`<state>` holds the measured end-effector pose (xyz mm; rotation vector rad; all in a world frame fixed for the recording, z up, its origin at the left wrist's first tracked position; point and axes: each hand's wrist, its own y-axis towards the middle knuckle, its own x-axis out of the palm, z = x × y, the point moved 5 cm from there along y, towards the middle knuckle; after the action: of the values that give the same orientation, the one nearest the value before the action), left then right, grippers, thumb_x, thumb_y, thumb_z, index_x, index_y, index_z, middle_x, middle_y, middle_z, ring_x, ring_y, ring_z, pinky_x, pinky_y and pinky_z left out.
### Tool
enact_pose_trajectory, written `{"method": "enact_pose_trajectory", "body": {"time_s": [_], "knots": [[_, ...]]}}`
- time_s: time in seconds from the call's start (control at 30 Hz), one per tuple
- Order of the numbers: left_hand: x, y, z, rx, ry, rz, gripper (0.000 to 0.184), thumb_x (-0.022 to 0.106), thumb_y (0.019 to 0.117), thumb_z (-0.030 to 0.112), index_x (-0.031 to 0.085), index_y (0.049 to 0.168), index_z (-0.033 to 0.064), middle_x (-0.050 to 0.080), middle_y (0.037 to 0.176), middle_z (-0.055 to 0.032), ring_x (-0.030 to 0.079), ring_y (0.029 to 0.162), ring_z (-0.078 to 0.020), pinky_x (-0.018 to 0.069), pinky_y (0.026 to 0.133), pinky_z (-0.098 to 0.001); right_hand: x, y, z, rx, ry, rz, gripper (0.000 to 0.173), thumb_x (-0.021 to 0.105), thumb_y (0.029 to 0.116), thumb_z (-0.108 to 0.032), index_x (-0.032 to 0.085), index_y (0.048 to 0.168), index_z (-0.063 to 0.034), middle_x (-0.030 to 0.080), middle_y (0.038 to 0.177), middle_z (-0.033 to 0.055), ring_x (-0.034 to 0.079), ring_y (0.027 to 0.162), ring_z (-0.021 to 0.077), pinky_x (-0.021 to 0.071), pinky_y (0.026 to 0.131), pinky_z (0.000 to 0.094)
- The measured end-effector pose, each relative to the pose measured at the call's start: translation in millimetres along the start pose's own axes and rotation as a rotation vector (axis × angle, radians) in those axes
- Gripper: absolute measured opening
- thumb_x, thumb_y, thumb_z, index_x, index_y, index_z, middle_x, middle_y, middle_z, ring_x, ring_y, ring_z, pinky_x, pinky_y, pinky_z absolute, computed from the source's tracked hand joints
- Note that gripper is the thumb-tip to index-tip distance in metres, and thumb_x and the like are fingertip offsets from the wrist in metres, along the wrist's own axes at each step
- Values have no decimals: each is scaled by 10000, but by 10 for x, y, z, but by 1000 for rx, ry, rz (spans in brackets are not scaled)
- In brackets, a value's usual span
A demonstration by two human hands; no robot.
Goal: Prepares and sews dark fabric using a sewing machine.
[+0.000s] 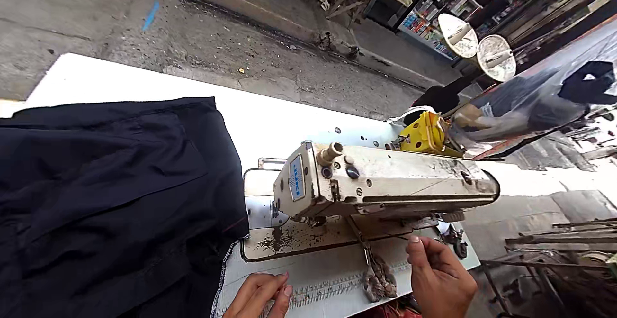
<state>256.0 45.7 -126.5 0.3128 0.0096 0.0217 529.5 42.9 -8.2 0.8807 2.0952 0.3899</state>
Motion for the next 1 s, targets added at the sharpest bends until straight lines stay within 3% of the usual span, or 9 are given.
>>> {"method": "enact_pose_trajectory", "body": {"time_s": [0.1,0.2,0.3,0.43,0.57,0.77,0.83,0.93,1.0], "knots": [[35,336,274,153,148,122,109,727,927,145,754,1015,87,633,915,-23,628,874,3,536,795,-119,53,-7,-13,-27,235,-64,34,667,928,-101,691,946,-86,683,799,-145,651,713,-83,558,648,101],[110,669,591,317,269,161,138,703,935,155,774,964,40,669,862,-65,639,853,-63,518,794,-162,397,-26,-256,-54,582,-264,56,633,976,-132,689,976,-131,715,997,-72,691,945,34,593,820,206],[172,708,756,334,306,154,157,693,921,132,773,933,-2,669,829,-64,630,806,-36,513,758,-133,681,-43,-498,121,771,-363,61,564,922,4,569,929,-57,692,830,-54,690,750,25,600,681,199],[185,641,811,325,304,169,152,697,897,91,768,927,-41,646,814,-59,631,772,-8,532,721,-104,786,-70,-731,-13,652,-317,149,684,884,-7,684,986,102,657,737,0,586,619,-46,512,580,102],[154,565,834,339,306,166,148,696,892,82,768,921,-44,643,798,-61,624,757,-7,522,701,-98,863,-105,-874,-89,498,-229,148,709,865,-32,734,953,84,679,743,68,586,597,-24,504,581,103],[33,469,741,304,296,161,144,696,894,95,773,908,-26,638,790,-47,620,743,0,525,686,-95,934,-48,-944,109,503,-279,73,682,866,-15,712,914,32,694,756,-6,633,649,-41,537,620,115],[-24,492,680,261,428,178,186,680,905,160,793,953,21,695,848,-70,647,801,-99,521,730,-197,935,-88,-952,141,518,-270,66,653,885,6,693,920,46,677,755,-19,623,661,-45,530,630,109],[-39,597,578,124,574,48,395,630,944,274,727,1220,9,714,1153,-171,674,1039,-338,540,891,-441,983,-141,-925,220,572,-291,66,597,931,20,658,937,45,672,763,-23,633,667,-22,543,630,131],[-18,638,524,54,529,-65,458,616,967,297,676,1291,-21,708,1221,-181,678,1111,-366,533,960,-496,1003,-156,-923,259,570,-324,95,560,966,0,643,962,45,660,783,-25,623,669,-17,537,627,140]]}}
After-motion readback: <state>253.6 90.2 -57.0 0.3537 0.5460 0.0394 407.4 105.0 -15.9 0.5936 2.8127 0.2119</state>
